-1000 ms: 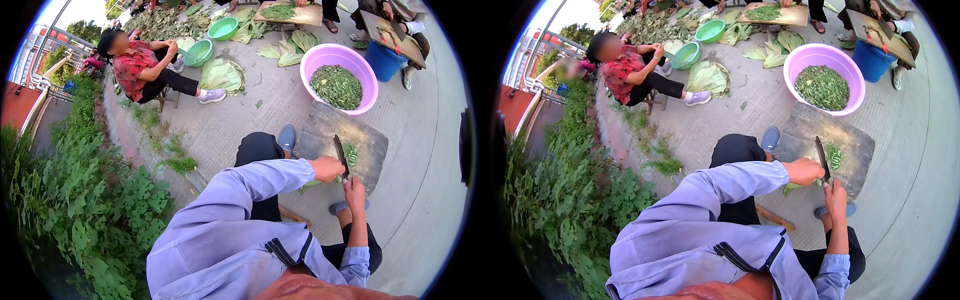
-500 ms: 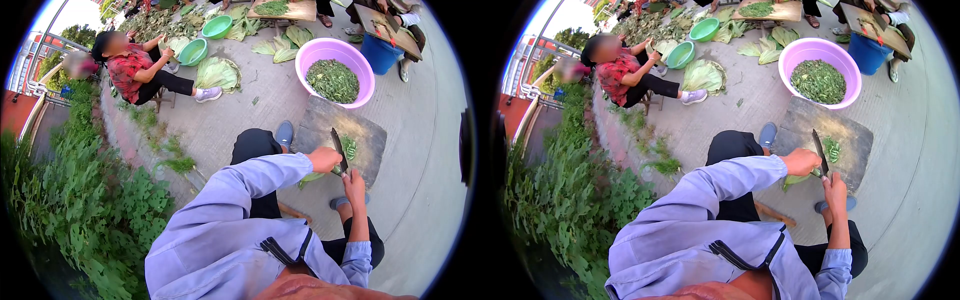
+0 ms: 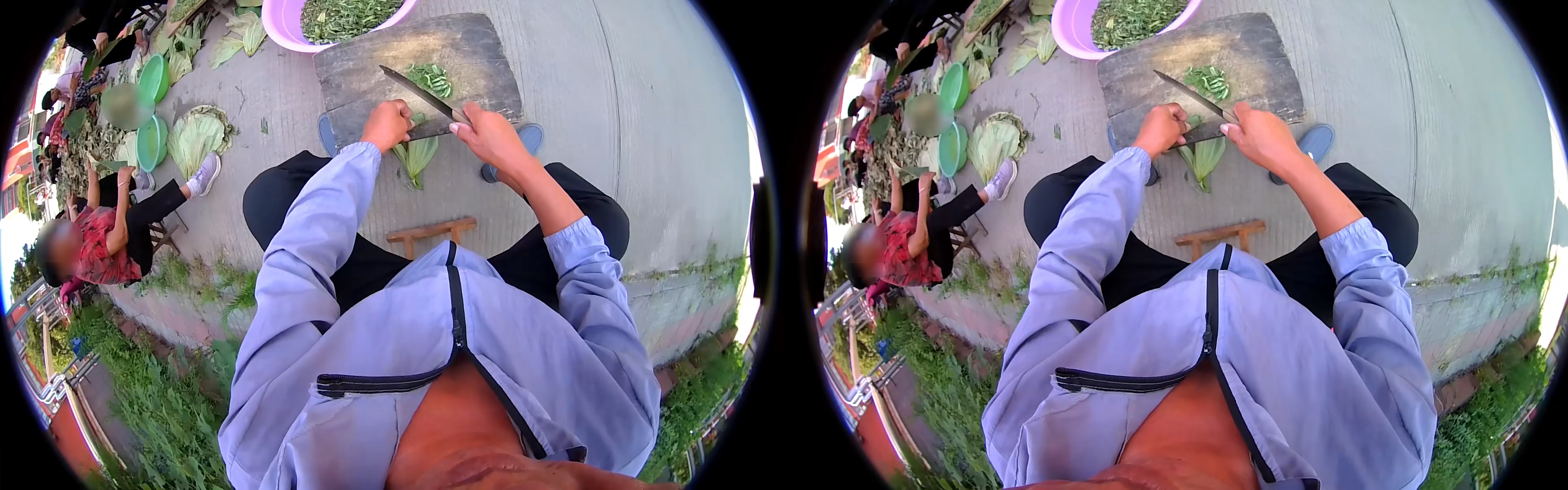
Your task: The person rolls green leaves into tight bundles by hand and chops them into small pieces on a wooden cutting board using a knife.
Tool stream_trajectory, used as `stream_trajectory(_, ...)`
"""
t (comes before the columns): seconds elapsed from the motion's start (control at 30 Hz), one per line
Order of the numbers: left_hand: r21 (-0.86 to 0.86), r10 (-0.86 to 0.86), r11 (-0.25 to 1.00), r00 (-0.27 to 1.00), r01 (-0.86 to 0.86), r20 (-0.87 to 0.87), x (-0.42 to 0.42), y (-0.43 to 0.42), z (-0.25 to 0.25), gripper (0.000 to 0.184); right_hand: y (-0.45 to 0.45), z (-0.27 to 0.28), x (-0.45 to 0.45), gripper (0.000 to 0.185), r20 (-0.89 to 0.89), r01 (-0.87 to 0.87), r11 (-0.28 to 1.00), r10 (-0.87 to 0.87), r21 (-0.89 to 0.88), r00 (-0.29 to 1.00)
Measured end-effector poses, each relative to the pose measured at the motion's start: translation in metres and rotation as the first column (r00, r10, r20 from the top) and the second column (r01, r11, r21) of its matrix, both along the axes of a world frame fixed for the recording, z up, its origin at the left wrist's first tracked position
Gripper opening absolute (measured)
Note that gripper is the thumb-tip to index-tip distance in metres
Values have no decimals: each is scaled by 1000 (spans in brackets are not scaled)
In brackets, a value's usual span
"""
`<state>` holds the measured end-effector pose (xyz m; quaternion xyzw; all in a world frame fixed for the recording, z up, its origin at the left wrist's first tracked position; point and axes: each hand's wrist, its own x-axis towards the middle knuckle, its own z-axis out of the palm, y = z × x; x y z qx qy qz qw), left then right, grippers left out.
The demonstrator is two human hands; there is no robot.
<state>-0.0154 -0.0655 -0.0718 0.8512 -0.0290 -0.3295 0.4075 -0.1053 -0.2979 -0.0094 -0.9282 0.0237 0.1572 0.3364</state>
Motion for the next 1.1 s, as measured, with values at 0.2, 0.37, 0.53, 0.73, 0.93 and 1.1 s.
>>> stream_trajectory(0.2,-15,55,998,998,-55,16,6,-5,-24,18,-3,3,-3,39,14,26,1000,-26,7,1000)
stream_trajectory(0.37,-10,52,999,992,-51,119,7,-6,-38,16,-3,8,-5,39,3,23,1000,-23,-4,1000)
stream_trajectory(0.53,40,6,999,972,-16,236,11,-4,-57,18,-3,-4,-8,40,24,20,1000,-20,-5,1000)
stream_trajectory(0.73,55,47,996,942,-69,334,11,-5,-63,18,1,10,-8,38,-74,13,998,-18,-68,997)
stream_trajectory(0.93,154,-24,986,862,-63,506,-1,-11,-40,16,1,-2,-10,37,-71,3,999,-6,-42,997)
stream_trajectory(1.1,186,-54,981,847,-54,529,-5,-12,-40,14,4,-1,-12,36,-104,-14,999,10,-37,995)
